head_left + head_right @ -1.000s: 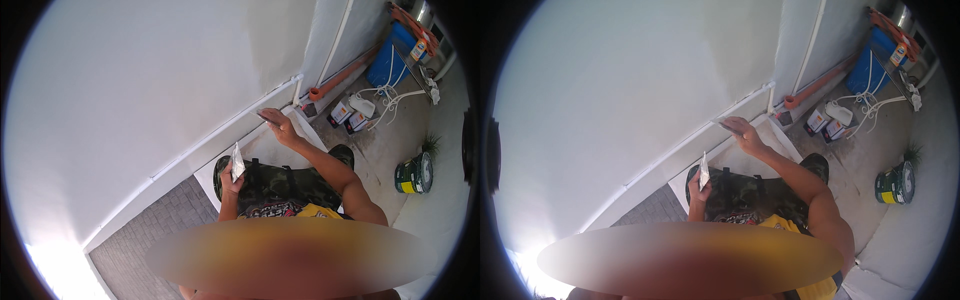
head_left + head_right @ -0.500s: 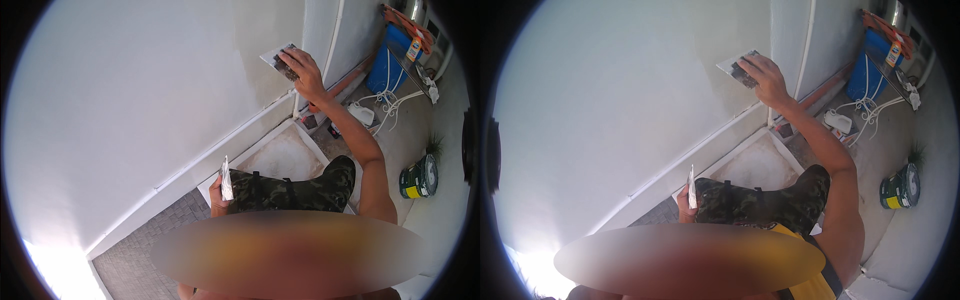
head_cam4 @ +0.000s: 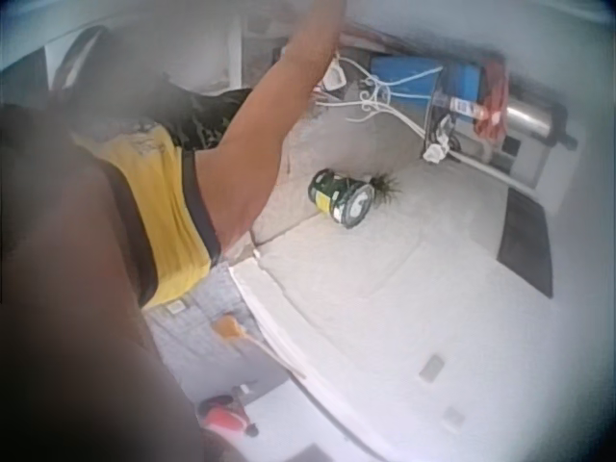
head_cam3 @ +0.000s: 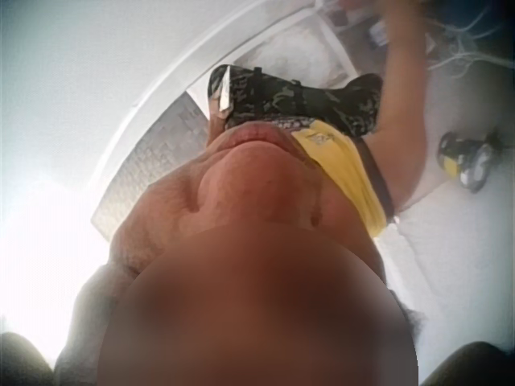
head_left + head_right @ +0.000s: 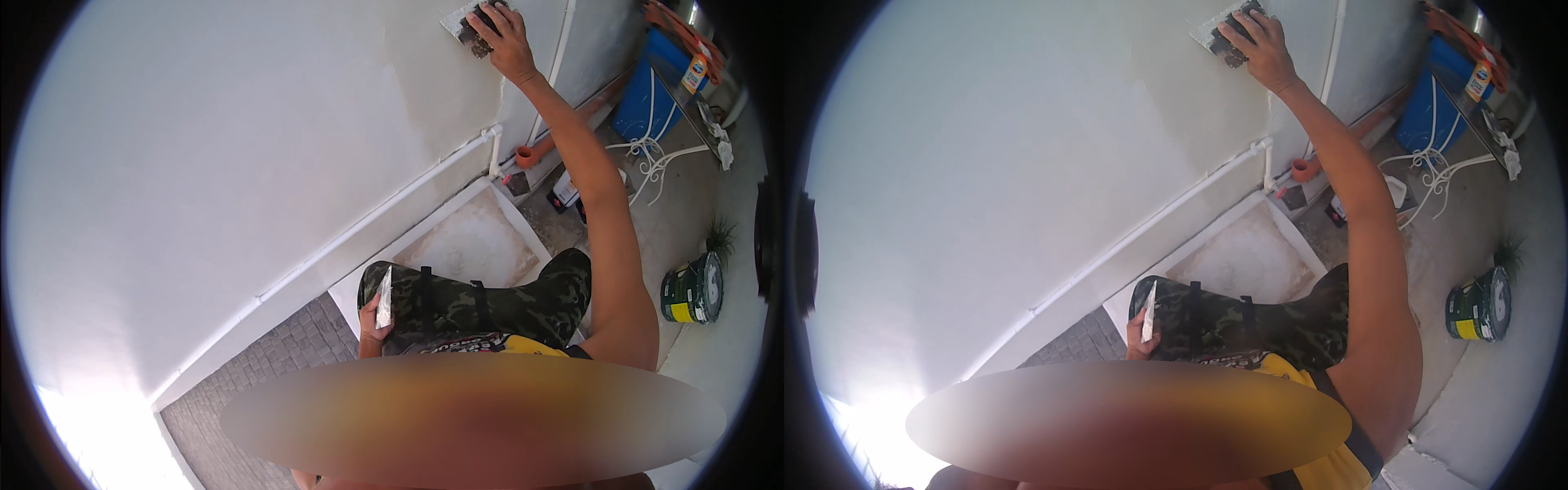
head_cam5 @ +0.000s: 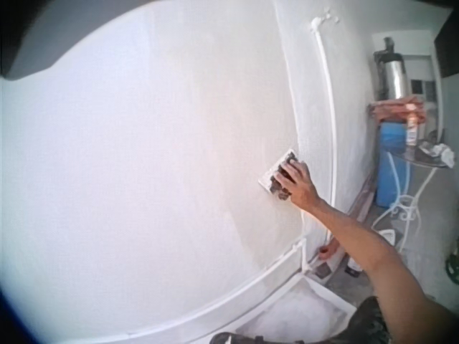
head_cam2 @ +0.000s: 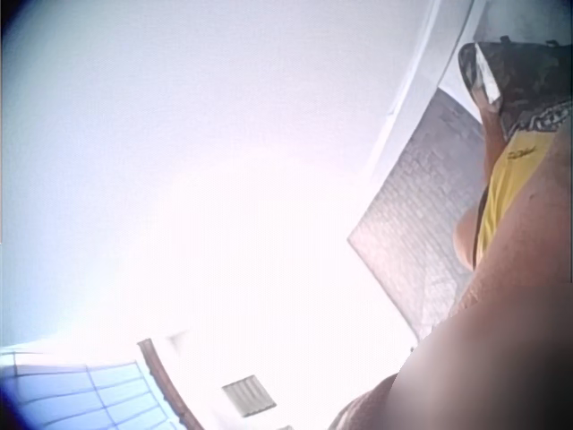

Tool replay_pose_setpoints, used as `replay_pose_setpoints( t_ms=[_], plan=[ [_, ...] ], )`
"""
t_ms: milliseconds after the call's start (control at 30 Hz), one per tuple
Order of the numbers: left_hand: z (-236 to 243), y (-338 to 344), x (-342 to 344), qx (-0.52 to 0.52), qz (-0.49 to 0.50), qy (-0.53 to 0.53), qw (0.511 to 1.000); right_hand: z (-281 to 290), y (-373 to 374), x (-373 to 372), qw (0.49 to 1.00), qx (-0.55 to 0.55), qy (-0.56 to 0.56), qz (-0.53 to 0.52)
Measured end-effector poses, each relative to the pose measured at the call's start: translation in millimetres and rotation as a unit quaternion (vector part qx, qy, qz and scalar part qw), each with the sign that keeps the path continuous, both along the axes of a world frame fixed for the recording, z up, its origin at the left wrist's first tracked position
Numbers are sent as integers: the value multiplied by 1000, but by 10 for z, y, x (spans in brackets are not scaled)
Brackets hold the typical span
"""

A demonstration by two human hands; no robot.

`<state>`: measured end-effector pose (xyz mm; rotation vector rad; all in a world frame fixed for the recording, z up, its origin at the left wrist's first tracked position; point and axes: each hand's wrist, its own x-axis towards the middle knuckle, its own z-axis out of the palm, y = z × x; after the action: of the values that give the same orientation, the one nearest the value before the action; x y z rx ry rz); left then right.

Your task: The person uses a putty knife to scoop white compound from a tray and applies it to a wall corner and baseboard area. They repeatedly smooth the compound along the wall edge and near the floor, working in small sections.

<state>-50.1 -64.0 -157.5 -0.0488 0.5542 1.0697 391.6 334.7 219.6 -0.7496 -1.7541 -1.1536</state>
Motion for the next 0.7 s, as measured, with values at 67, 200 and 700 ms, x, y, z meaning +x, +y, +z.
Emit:
replay_pose_setpoints(
  t_ms=[67,200,700],
  plan=[
    [-11,16,9,-5,3,-3,1000,-462,-18,22,998,-51,2,41],
    [-35,7,-4,17,0,-21,1000,-1429,-136,112,991,-122,-49,1],
    [1137,828,1052,22,100,-49,994,-2227,-3209,-1086,737,-605,116,276]
  ],
)
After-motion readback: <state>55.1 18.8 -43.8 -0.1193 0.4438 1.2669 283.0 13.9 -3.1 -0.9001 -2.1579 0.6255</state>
